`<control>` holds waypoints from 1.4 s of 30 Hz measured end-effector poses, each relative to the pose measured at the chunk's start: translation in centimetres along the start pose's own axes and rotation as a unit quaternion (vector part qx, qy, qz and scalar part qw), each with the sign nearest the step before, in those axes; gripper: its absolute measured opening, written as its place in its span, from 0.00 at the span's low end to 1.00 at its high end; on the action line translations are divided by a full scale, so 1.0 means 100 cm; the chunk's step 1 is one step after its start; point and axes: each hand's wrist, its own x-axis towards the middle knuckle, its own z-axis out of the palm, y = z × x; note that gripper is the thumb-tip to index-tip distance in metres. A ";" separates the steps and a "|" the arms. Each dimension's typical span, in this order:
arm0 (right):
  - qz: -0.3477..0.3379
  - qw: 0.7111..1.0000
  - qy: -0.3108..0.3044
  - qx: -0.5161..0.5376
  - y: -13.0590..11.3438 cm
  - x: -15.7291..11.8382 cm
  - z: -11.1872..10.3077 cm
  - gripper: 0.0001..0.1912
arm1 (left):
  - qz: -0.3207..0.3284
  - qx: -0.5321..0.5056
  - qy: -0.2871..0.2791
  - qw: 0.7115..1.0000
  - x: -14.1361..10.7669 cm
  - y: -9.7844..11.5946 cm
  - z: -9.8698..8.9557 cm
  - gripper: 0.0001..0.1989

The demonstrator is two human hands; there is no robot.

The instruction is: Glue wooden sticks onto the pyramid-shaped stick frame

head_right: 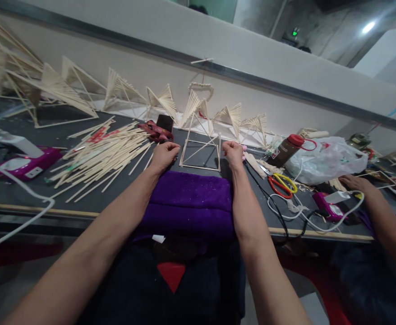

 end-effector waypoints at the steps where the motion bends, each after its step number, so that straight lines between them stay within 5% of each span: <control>1: -0.001 1.000 -0.001 -0.002 0.001 0.000 0.001 0.04 | 0.000 -0.002 -0.004 1.000 0.000 0.000 0.000 0.14; 13: 0.000 1.000 -0.005 -0.023 0.003 0.000 0.001 0.07 | 0.002 -0.008 -0.014 1.000 0.000 0.003 -0.001 0.13; 24: 0.002 1.000 0.008 -0.018 0.002 0.000 -0.003 0.07 | 0.079 0.101 -0.025 0.991 0.004 0.008 0.005 0.12; 42: 0.014 0.999 0.039 0.016 -0.008 0.000 -0.009 0.10 | 0.122 0.123 0.024 0.985 0.006 0.007 0.008 0.13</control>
